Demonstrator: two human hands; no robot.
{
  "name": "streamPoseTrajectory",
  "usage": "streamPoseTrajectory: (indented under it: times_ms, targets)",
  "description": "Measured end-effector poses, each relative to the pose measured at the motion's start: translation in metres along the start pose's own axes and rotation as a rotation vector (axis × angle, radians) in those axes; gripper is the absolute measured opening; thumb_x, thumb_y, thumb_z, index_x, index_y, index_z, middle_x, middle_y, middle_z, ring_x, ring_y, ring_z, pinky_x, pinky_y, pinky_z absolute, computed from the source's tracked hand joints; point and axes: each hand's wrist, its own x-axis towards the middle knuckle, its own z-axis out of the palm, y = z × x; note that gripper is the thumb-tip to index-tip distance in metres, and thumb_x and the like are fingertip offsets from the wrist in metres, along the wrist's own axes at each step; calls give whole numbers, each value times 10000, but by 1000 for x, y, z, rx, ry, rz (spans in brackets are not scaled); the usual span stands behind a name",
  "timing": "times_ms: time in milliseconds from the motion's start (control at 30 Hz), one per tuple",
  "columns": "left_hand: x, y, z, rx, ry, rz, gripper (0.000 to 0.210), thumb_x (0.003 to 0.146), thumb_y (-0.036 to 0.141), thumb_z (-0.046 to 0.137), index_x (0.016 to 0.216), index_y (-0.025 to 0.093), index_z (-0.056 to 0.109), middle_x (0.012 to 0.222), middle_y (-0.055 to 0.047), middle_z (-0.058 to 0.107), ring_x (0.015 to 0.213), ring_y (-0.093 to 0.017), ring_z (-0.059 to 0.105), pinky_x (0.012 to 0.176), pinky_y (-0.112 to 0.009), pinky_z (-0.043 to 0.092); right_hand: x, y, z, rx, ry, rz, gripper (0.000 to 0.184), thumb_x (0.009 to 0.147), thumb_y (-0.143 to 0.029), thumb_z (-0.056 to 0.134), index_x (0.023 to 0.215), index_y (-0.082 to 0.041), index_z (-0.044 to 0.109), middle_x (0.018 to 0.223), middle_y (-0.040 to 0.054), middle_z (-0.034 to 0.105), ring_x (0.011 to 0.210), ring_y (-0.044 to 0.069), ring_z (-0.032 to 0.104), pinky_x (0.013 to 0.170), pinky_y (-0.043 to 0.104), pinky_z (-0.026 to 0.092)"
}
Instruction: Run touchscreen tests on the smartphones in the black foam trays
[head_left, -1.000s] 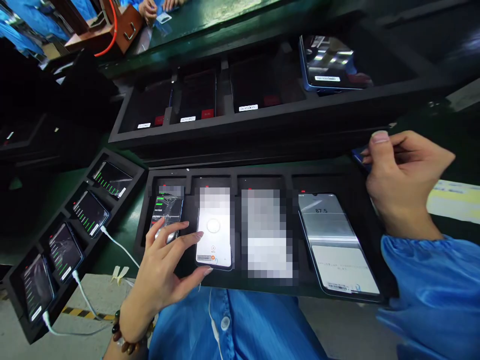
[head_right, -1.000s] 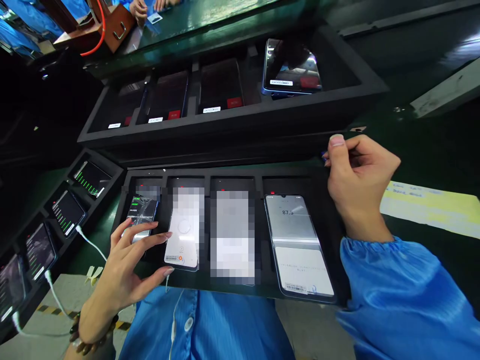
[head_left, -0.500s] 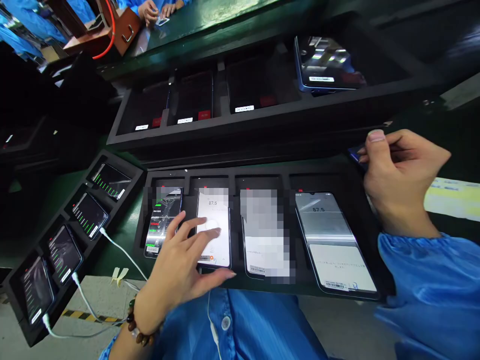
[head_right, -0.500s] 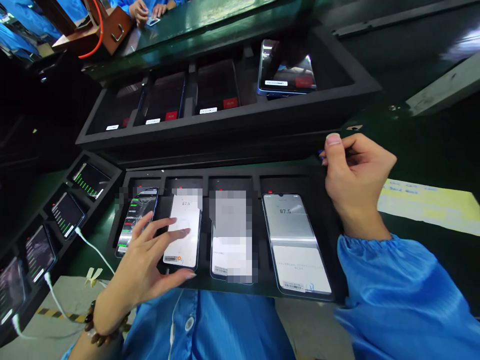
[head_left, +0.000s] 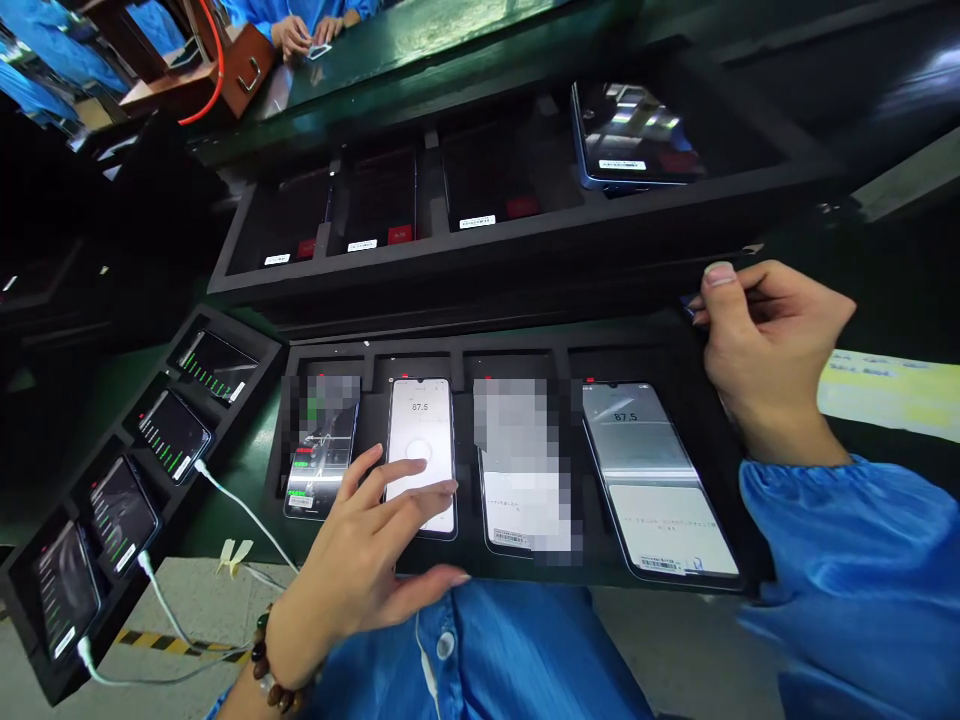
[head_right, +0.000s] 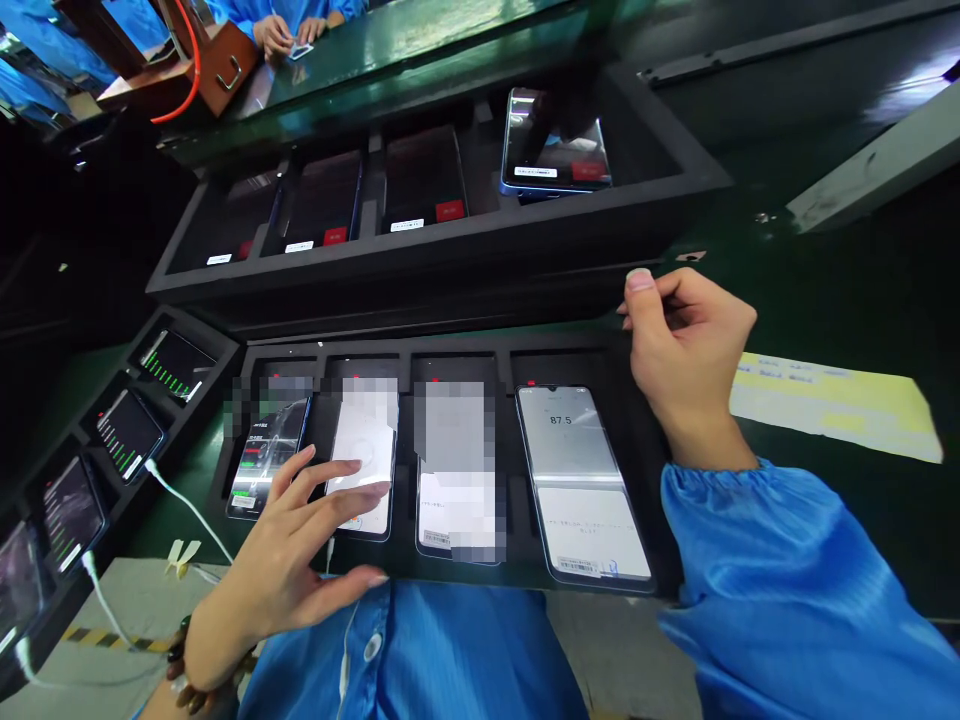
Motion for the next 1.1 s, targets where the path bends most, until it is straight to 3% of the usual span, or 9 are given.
streamPoseTrajectory:
  times_ms: [100, 233, 600, 867, 933, 1000, 1100]
  targets:
    - [4, -1, 3, 16, -26, -2, 533, 1054, 602, 697, 1377, 180, 652, 1250, -58, 844, 1303, -316, 715, 1314, -489, 283, 0, 0, 0, 0, -4, 11, 552, 914, -684, 798, 664, -214, 650, 595, 20, 627, 530, 162, 558, 549, 318, 379]
    - [1, -7, 0, 58, 49, -22, 445, 1051, 585, 698, 1267, 196, 684, 1010, -35, 853, 1197, -312, 745, 1282, -499, 322, 0, -1, -1, -8, 3, 1, 541, 927, -666, 783, 661, -216, 647, 583, 15, 615, 517, 158, 539, 544, 317, 370]
    - [5, -4, 1, 47, 69, 16, 409, 1058, 549, 697, 1267, 199, 677, 1132, -44, 867, 1196, -302, 750, 1289, -478, 304, -1, 0, -2, -2, -19, 0, 507, 949, -616, 780, 670, -212, 654, 573, 8, 601, 506, 150, 518, 536, 309, 365]
    - [-5, -2, 3, -14, 99, 58, 349, 1039, 541, 724, 1177, 220, 722, 1022, -31, 877, 1119, -285, 793, 1265, -502, 387, 0, -1, -2, -2, -11, -12, 524, 943, -642, 774, 662, -219, 646, 560, 7, 596, 502, 152, 516, 531, 310, 365]
    - [-13, 3, -1, -9, 156, 60, 377, 1079, 560, 656, 1183, 203, 718, 1026, -51, 876, 1053, -269, 805, 1199, -479, 464, 0, -1, -2, 0, -13, -26, 540, 950, -658, 771, 663, -218, 644, 558, 9, 595, 500, 152, 515, 529, 309, 366]
    - [-23, 10, -8, -35, 200, -10, 298, 1101, 482, 637, 1162, 203, 725, 981, -49, 865, 934, -229, 812, 1023, -397, 583, -1, -2, -2, -1, -32, -35, 552, 959, -672, 766, 670, -215, 652, 567, 14, 604, 506, 152, 523, 529, 306, 372]
    - [-45, 25, -14, -132, 160, -348, 134, 1088, 346, 654, 1067, 247, 742, 847, 11, 823, 724, -163, 793, 688, -246, 611, -3, -5, -4, -8, -98, -26, 564, 966, -706, 749, 700, -212, 688, 610, 29, 654, 537, 162, 577, 542, 302, 406]
